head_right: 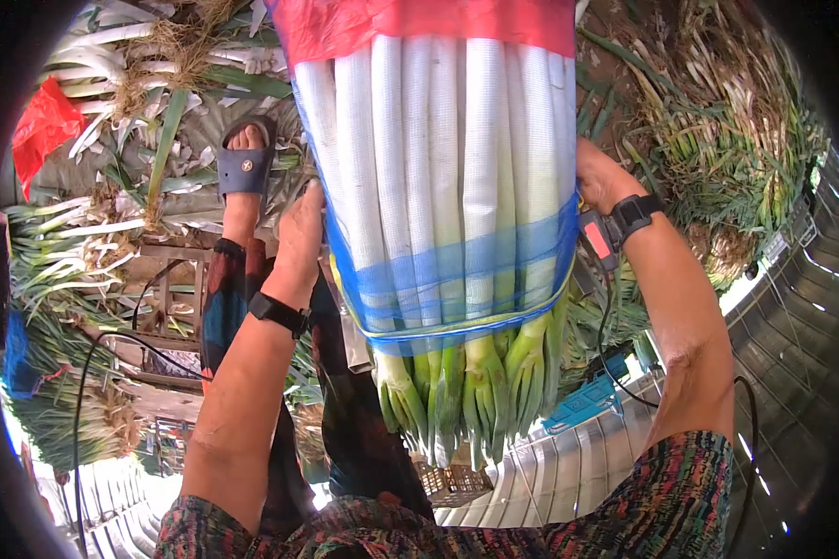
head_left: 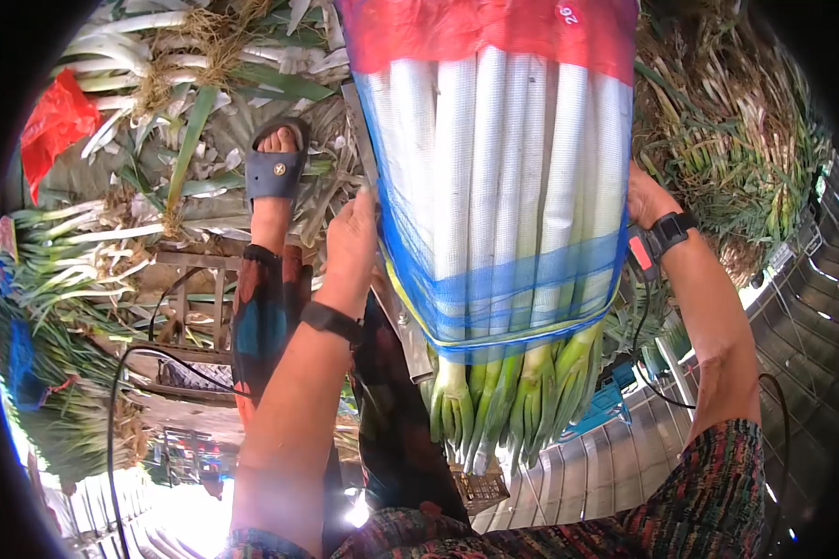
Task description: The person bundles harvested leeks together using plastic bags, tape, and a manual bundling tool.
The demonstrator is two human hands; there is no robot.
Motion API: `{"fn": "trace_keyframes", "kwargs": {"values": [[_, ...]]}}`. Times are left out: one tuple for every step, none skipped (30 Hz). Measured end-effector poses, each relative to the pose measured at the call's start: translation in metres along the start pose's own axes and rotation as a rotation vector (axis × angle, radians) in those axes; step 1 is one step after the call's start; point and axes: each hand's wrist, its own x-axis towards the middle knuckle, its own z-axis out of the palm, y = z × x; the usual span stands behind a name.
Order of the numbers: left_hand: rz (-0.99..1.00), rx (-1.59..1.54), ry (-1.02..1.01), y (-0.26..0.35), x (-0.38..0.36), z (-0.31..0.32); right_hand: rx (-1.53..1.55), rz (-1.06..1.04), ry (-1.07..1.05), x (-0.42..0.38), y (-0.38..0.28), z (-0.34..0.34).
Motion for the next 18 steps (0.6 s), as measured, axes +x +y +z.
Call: {"fn": "trace_keyframes", "kwargs": {"values": [[-0.054, 0.067, -0.015, 0.011, -0.002, 0.002, 0.056, 0.034, -0.035, 0.002, 0.002, -0.002], [-0.105, 0.039, 0.02, 0.008, 0.002, 0.007, 0.114, 0.066, -0.07, 0.007, 0.005, -0.007], [-0.153, 0.012, 0.055, 0.004, 0.007, 0.013, 0.173, 0.096, -0.107, 0.013, 0.008, -0.012], [-0.201, -0.015, 0.09, 0.0, 0.013, 0.016, 0.188, 0.099, -0.134, 0.018, 0.011, -0.018], [-0.26, -0.119, 0.061, -0.002, 0.017, 0.017, 0.204, 0.105, -0.16, 0.022, 0.013, -0.021], [-0.258, -0.127, 0.055, -0.004, 0.021, 0.017, 0.221, 0.112, -0.186, 0.025, 0.015, -0.025], [-0.255, -0.135, 0.049, -0.005, 0.024, 0.015, 0.191, 0.1, -0.196, 0.029, 0.017, -0.029], [-0.254, -0.142, 0.043, -0.01, 0.027, 0.014, 0.163, 0.089, -0.206, 0.028, 0.015, -0.029], [-0.192, -0.053, 0.07, -0.01, 0.023, 0.014, 0.136, 0.077, -0.214, 0.022, 0.009, -0.023], [-0.125, 0.033, 0.095, -0.011, 0.017, 0.014, 0.059, 0.013, -0.126, 0.014, 0.005, -0.015], [-0.058, 0.118, 0.116, -0.009, 0.01, 0.016, -0.018, -0.05, -0.033, -0.007, -0.006, 0.012], [0.05, 0.326, 0.144, -0.003, 0.004, 0.015, -0.093, -0.109, 0.067, -0.019, -0.01, 0.025], [0.13, 0.393, 0.141, 0.002, -0.003, 0.014, -0.093, -0.089, 0.047, -0.015, -0.01, 0.02], [0.212, 0.46, 0.132, 0.006, -0.006, 0.013, -0.19, -0.153, -0.116, -0.002, -0.007, 0.004], [0.241, 0.294, 0.071, -0.003, 0.001, 0.01, -0.194, -0.161, -0.185, 0.014, 0.0, -0.012], [0.261, 0.122, 0.006, -0.012, 0.008, 0.006, -0.545, -0.389, -0.296, 0.017, 0.003, -0.024], [0.272, -0.046, -0.061, -0.022, 0.016, 0.003, -0.967, -0.703, -0.308, 0.02, 0.006, -0.035], [0.227, -0.001, -0.091, -0.031, 0.025, -0.006, -1.244, -1.02, -0.245, 0.024, 0.008, -0.047]]}}
